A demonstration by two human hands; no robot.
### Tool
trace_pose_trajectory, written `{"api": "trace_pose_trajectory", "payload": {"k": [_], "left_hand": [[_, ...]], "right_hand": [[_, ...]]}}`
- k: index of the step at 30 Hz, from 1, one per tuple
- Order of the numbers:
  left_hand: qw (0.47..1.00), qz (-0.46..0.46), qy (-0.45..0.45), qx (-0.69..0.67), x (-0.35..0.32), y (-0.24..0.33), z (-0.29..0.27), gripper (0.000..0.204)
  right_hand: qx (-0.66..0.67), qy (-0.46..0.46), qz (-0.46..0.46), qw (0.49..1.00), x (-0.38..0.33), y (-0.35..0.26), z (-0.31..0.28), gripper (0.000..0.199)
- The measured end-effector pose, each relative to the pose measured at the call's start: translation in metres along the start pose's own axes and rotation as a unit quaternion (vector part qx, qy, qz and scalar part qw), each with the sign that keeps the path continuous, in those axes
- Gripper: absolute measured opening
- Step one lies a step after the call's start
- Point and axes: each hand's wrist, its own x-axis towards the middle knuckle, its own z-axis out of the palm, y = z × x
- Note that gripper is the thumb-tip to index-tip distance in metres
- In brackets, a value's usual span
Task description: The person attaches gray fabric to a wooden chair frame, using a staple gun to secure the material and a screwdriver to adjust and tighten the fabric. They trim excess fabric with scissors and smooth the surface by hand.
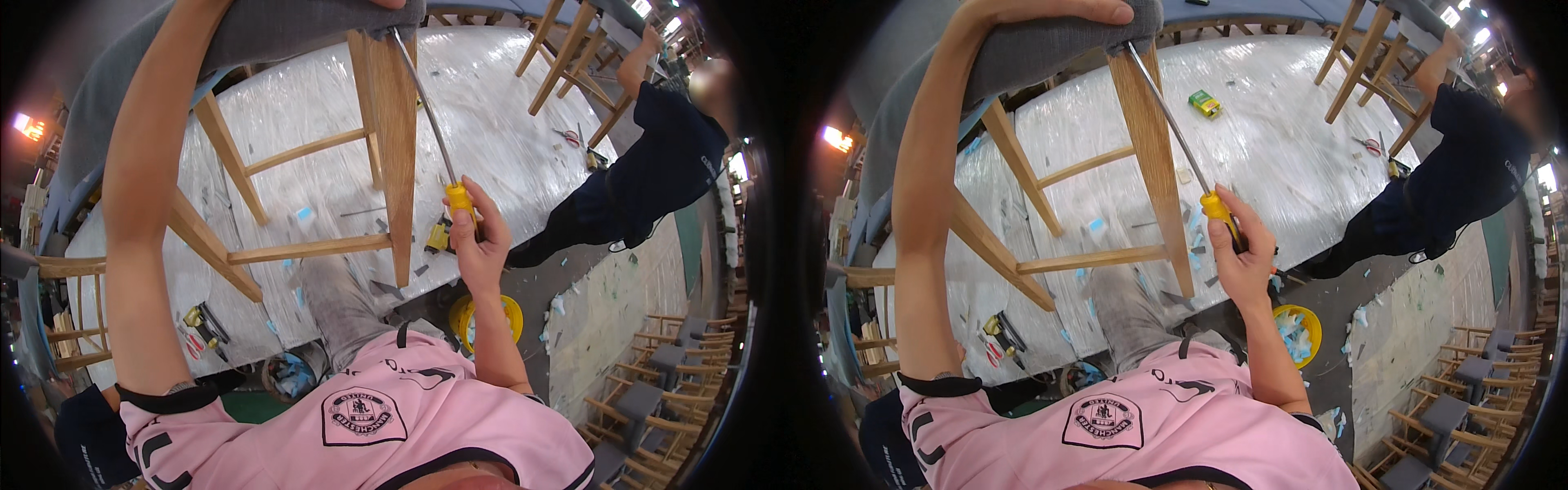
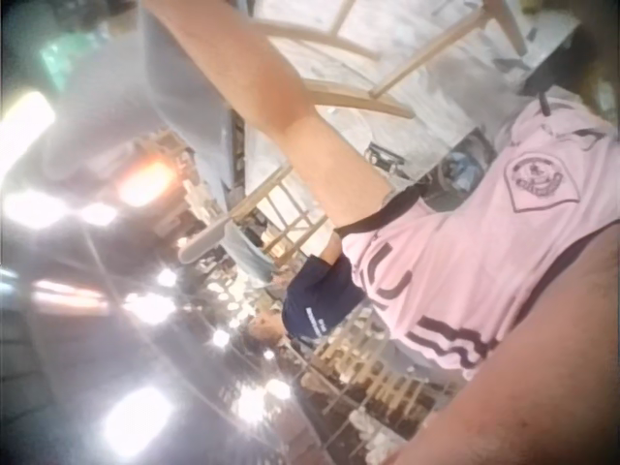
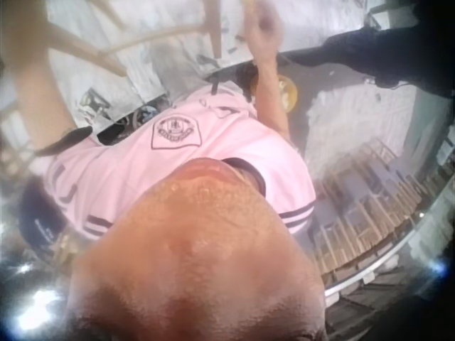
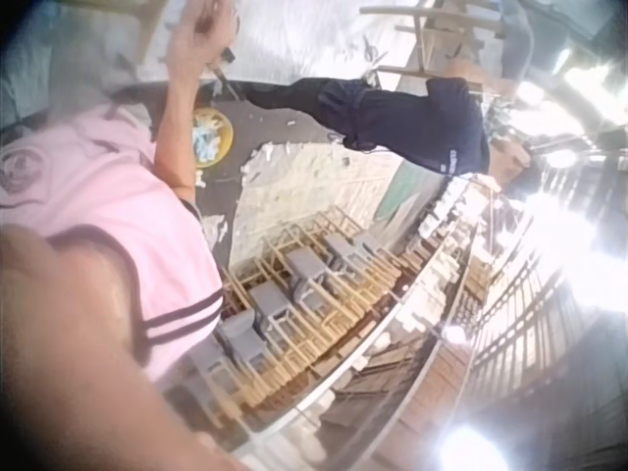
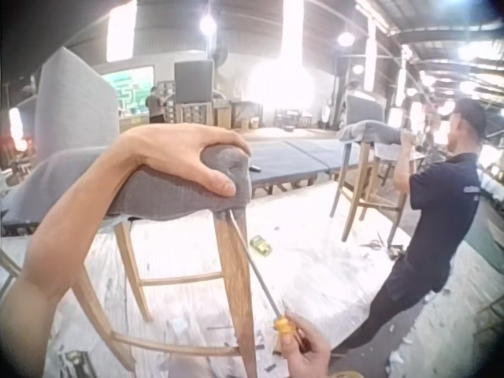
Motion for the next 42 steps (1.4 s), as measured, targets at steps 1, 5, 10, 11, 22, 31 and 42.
{"api": "trace_pose_trajectory", "payload": {"k": [1,5,10,11,22,31,42], "left_hand": [[1.0,-0.001,-0.002,-0.006,0.001,0.002,-0.001,0.088],[0.999,-0.027,-0.015,-0.018,-0.002,0.004,-0.002,0.089],[1.0,-0.03,-0.003,0.008,-0.002,0.002,-0.001,0.091],[0.999,-0.03,-0.001,0.013,-0.004,0.0,-0.002,0.091],[1.0,-0.026,-0.011,0.007,-0.006,0.005,-0.002,0.093],[0.999,0.027,0.009,0.027,-0.003,0.013,0.007,0.088],[0.999,-0.036,-0.016,-0.019,-0.007,-0.002,0.0,0.089]], "right_hand": [[-0.046,0.013,-0.027,0.998,-0.001,-0.002,0.0,0.042],[-0.054,-0.006,0.027,0.998,-0.025,-0.039,-0.021,0.04],[-0.079,0.008,0.005,0.997,-0.021,-0.057,-0.025,0.041],[-0.089,-0.001,0.003,0.996,-0.018,-0.057,-0.024,0.042],[-0.121,-0.004,0.088,0.989,-0.024,-0.093,-0.021,0.042],[-0.163,0.009,-0.084,0.983,-0.003,0.024,-0.002,0.04],[-0.088,-0.041,0.007,0.995,-0.015,-0.032,-0.02,0.041]]}}
